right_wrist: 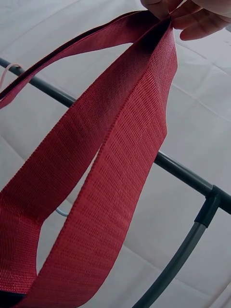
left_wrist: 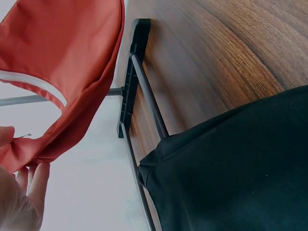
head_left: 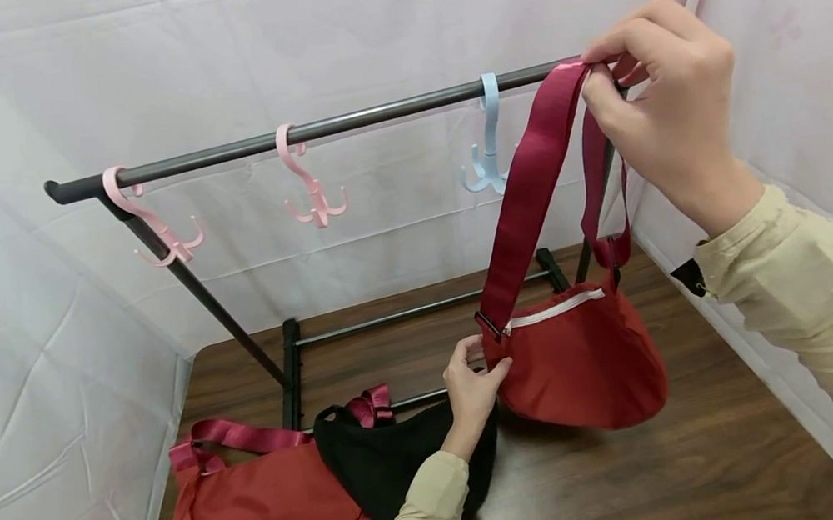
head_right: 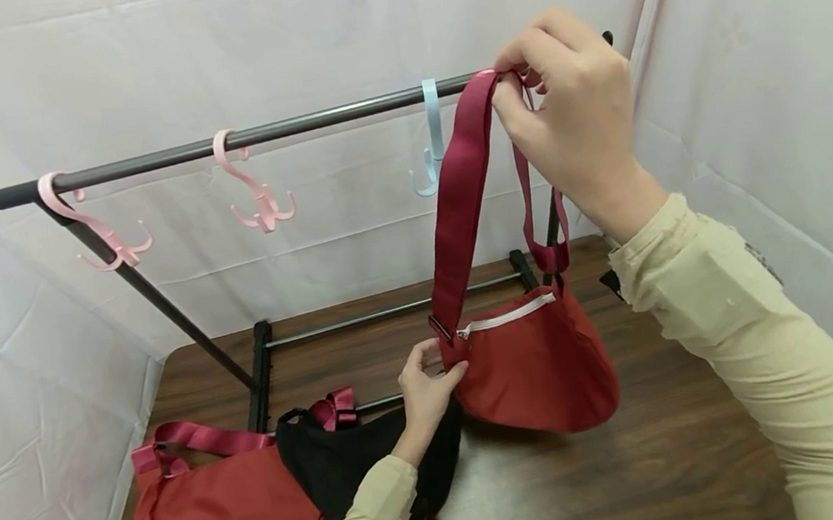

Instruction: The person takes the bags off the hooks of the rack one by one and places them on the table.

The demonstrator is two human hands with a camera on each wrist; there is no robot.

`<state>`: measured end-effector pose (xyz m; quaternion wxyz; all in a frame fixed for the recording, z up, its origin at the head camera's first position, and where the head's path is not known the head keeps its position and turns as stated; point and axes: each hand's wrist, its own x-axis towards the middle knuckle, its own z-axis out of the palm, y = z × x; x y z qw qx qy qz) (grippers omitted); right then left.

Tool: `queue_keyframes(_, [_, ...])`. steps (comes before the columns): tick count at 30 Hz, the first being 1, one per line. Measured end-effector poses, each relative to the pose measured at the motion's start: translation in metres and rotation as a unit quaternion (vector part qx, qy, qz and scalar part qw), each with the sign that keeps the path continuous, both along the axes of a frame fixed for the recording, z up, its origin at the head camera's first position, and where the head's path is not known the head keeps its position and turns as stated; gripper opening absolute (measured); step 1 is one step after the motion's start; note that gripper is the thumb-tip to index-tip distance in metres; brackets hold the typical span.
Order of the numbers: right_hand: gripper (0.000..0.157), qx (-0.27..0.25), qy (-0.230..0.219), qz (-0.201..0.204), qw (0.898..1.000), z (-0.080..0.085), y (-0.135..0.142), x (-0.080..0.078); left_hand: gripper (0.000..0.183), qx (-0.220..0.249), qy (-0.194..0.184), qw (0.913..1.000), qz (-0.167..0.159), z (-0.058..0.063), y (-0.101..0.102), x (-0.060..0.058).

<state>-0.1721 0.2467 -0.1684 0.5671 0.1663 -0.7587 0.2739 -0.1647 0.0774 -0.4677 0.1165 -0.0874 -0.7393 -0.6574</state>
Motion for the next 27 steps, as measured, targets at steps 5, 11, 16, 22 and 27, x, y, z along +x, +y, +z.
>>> queue_keyframes(5, [0.019, -0.010, 0.000, -0.006, 1.000, -0.002, 0.004, 0.001, 0.029, 0.001, 0.021, 0.9998, -0.001, 0.003, 0.000, -0.003])
queue_keyframes(11, [0.021, 0.006, -0.010, -0.033, 0.999, -0.007, 0.020, 0.000, 0.018, 0.001, 0.025, 0.9997, 0.006, 0.012, -0.008, -0.007])
queue_keyframes(16, [0.021, 0.037, -0.035, -0.078, 0.996, -0.019, 0.050, -0.008, 0.013, -0.003, 0.035, 0.9989, -0.032, 0.022, -0.020, -0.005])
queue_keyframes(22, [0.022, 0.080, -0.124, -0.127, 0.981, -0.039, 0.080, -0.019, 0.007, -0.015, 0.077, 0.9914, -0.105, 0.034, -0.037, 0.001])
queue_keyframes(27, [0.022, 0.134, -0.225, -0.157, 0.952, -0.055, 0.096, -0.026, 0.004, -0.008, 0.098, 0.9826, -0.158, 0.044, -0.047, 0.007])
